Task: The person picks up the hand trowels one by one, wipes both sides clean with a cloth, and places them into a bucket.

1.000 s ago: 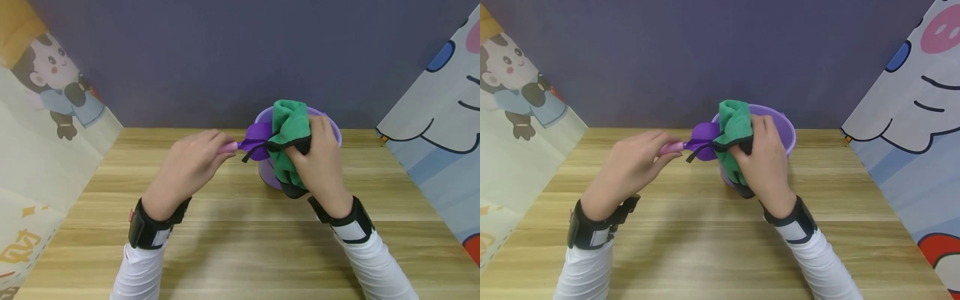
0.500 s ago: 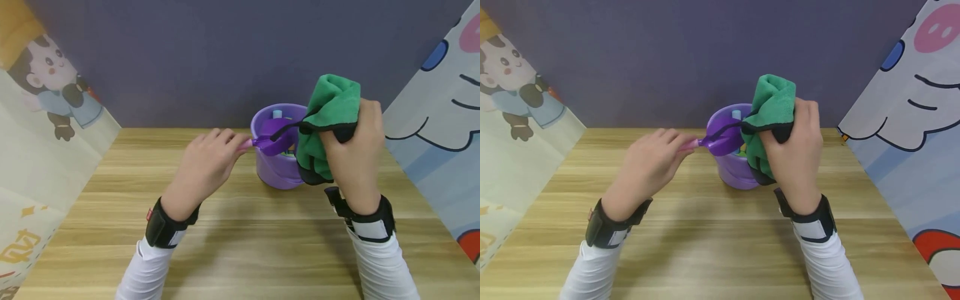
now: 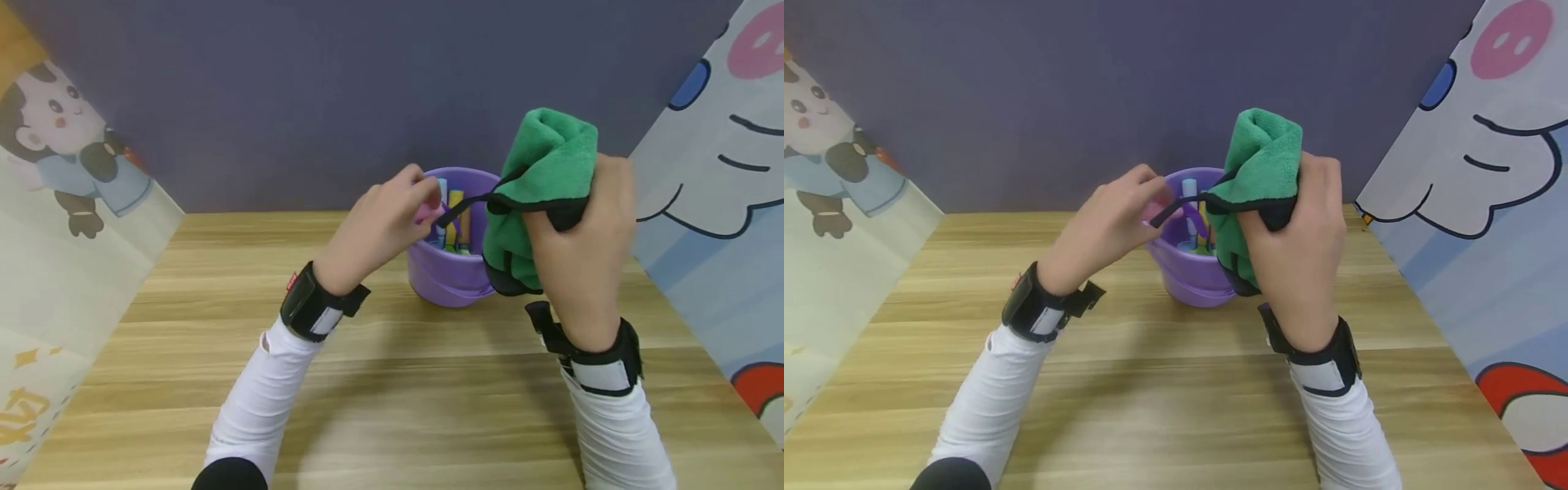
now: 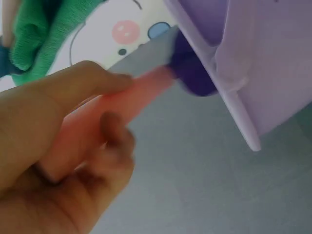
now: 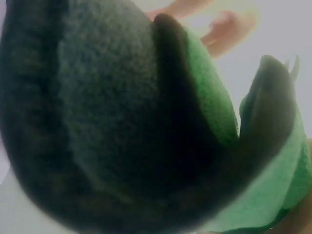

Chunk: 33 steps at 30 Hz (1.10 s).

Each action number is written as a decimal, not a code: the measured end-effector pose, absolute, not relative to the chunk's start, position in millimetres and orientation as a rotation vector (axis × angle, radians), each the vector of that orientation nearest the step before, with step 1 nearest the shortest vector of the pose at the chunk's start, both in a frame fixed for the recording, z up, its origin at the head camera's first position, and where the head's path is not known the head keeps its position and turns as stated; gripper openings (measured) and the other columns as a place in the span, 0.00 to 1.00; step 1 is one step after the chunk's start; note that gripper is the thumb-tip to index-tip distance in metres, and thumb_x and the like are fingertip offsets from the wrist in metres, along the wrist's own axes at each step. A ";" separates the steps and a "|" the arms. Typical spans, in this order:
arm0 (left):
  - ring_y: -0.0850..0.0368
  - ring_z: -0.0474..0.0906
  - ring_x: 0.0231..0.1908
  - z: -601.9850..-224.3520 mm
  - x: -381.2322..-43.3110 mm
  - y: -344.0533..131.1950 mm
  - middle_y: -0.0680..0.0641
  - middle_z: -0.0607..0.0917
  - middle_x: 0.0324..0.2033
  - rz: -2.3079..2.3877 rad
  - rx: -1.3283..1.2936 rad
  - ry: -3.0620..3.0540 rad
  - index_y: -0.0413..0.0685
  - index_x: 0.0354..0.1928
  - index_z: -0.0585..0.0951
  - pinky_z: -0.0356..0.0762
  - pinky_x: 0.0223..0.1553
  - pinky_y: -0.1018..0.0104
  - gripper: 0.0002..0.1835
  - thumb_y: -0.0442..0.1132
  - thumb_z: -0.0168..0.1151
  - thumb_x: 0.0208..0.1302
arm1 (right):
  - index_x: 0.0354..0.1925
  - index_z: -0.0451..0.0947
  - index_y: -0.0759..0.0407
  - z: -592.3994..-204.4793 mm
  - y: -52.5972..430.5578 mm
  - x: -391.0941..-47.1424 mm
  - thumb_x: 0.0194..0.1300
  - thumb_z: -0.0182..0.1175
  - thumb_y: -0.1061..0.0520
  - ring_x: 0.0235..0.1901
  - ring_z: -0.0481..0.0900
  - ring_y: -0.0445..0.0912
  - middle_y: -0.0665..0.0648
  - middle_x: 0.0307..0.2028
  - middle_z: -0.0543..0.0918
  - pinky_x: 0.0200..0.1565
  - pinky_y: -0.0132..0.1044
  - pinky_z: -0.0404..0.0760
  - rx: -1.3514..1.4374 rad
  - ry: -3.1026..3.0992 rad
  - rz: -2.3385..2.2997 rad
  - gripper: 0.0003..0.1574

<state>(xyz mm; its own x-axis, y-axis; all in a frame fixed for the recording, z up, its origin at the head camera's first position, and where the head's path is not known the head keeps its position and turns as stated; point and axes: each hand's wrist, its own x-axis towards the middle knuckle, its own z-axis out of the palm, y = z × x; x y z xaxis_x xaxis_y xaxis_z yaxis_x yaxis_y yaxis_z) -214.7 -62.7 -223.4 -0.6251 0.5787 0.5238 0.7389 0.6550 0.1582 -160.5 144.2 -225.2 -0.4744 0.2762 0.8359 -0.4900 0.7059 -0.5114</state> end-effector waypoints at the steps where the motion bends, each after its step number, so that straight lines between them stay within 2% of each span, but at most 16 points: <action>1: 0.57 0.75 0.27 -222.1 -220.1 -59.0 0.46 0.78 0.36 -0.539 -1.050 -2.466 0.45 0.38 0.79 0.78 0.26 0.66 0.07 0.39 0.64 0.62 | 0.47 0.76 0.70 -225.0 144.4 -160.4 0.57 0.64 0.53 0.45 0.71 0.53 0.33 0.39 0.65 0.47 0.48 0.68 0.177 -1.857 0.907 0.25; 3: 0.56 0.76 0.32 -221.0 -231.0 -51.2 0.45 0.80 0.36 -0.593 -1.066 -2.495 0.43 0.39 0.78 0.80 0.32 0.65 0.06 0.36 0.63 0.61 | 0.46 0.75 0.71 -225.0 144.2 -160.4 0.57 0.64 0.54 0.44 0.71 0.54 0.36 0.38 0.66 0.46 0.47 0.67 0.185 -1.860 0.901 0.25; 6: 0.57 0.78 0.36 -224.1 -246.3 -40.5 0.46 0.82 0.35 -0.662 -1.071 -2.538 0.43 0.41 0.76 0.80 0.36 0.65 0.06 0.34 0.60 0.63 | 0.46 0.75 0.73 -225.2 144.0 -159.7 0.58 0.63 0.55 0.43 0.70 0.58 0.54 0.36 0.74 0.45 0.48 0.66 0.223 -1.880 0.879 0.25; 9: 0.58 0.77 0.32 -231.4 -259.1 -31.0 0.48 0.79 0.31 -0.709 -1.071 -2.593 0.43 0.41 0.72 0.76 0.33 0.67 0.06 0.35 0.57 0.65 | 0.47 0.75 0.73 -225.3 143.0 -159.3 0.57 0.64 0.56 0.43 0.70 0.59 0.71 0.39 0.74 0.46 0.51 0.66 0.250 -1.901 0.875 0.25; 10: 0.58 0.75 0.31 -234.7 -262.9 -28.5 0.49 0.77 0.30 -0.721 -1.072 -2.605 0.43 0.41 0.71 0.74 0.32 0.67 0.07 0.36 0.57 0.66 | 0.47 0.75 0.73 -225.2 142.7 -159.3 0.57 0.64 0.56 0.43 0.70 0.60 0.73 0.39 0.74 0.46 0.52 0.67 0.258 -1.906 0.877 0.25; 14: 0.57 0.72 0.29 -246.7 -273.5 -22.7 0.50 0.73 0.28 -0.680 -1.066 -2.625 0.42 0.40 0.69 0.70 0.32 0.66 0.09 0.39 0.56 0.68 | 0.48 0.75 0.73 -224.7 142.0 -159.4 0.57 0.64 0.57 0.43 0.71 0.59 0.74 0.40 0.74 0.46 0.54 0.69 0.261 -1.912 0.893 0.25; 17: 0.57 0.74 0.31 -252.6 -278.1 -21.3 0.49 0.75 0.29 -0.642 -1.045 -2.659 0.41 0.43 0.69 0.75 0.36 0.66 0.09 0.39 0.54 0.70 | 0.48 0.74 0.73 -224.8 144.8 -159.8 0.58 0.64 0.58 0.43 0.71 0.59 0.73 0.40 0.74 0.46 0.54 0.69 0.250 -1.917 0.898 0.24; 19: 0.57 0.77 0.34 -255.5 -280.6 -20.7 0.48 0.78 0.32 -0.609 -1.009 -2.711 0.42 0.46 0.69 0.78 0.38 0.63 0.08 0.38 0.52 0.72 | 0.49 0.74 0.73 -225.1 148.1 -161.6 0.58 0.63 0.58 0.43 0.72 0.58 0.67 0.39 0.74 0.46 0.53 0.69 0.227 -1.922 0.912 0.24; 22: 0.54 0.79 0.46 -257.9 -282.5 -19.6 0.45 0.82 0.45 -0.507 -0.908 -2.824 0.44 0.60 0.66 0.82 0.46 0.58 0.20 0.44 0.52 0.72 | 0.51 0.74 0.71 -225.2 157.9 -166.7 0.59 0.62 0.55 0.44 0.72 0.55 0.56 0.40 0.73 0.47 0.52 0.69 0.142 -1.952 0.937 0.26; 24: 0.52 0.76 0.56 -258.8 -284.3 -18.0 0.43 0.80 0.56 -0.416 -0.852 -2.876 0.47 0.68 0.61 0.80 0.55 0.55 0.28 0.48 0.51 0.71 | 0.53 0.74 0.68 -224.4 168.8 -172.0 0.60 0.60 0.51 0.45 0.72 0.53 0.52 0.42 0.72 0.46 0.51 0.68 0.042 -1.998 0.948 0.27; 26: 0.49 0.69 0.64 -258.9 -285.3 -16.5 0.41 0.74 0.65 -0.351 -0.820 -2.901 0.47 0.73 0.56 0.74 0.63 0.53 0.34 0.52 0.50 0.71 | 0.54 0.74 0.64 -223.9 183.2 -178.7 0.61 0.57 0.48 0.45 0.72 0.52 0.53 0.45 0.74 0.46 0.50 0.67 -0.074 -2.052 0.936 0.28; 30: 0.47 0.63 0.68 -259.0 -285.8 -15.3 0.39 0.70 0.69 -0.331 -0.820 -2.891 0.44 0.72 0.60 0.65 0.70 0.54 0.32 0.51 0.49 0.72 | 0.46 0.73 0.56 -229.6 218.3 -197.8 0.62 0.53 0.45 0.40 0.71 0.50 0.52 0.41 0.72 0.39 0.42 0.64 -0.259 -2.161 0.912 0.20; 33: 0.46 0.67 0.65 -259.3 -283.9 -16.5 0.39 0.73 0.65 -0.316 -0.827 -2.855 0.42 0.70 0.64 0.70 0.67 0.53 0.29 0.50 0.47 0.73 | 0.45 0.71 0.62 -242.4 246.4 -216.0 0.63 0.50 0.44 0.38 0.70 0.53 0.57 0.40 0.73 0.34 0.45 0.67 -0.281 -2.321 0.882 0.24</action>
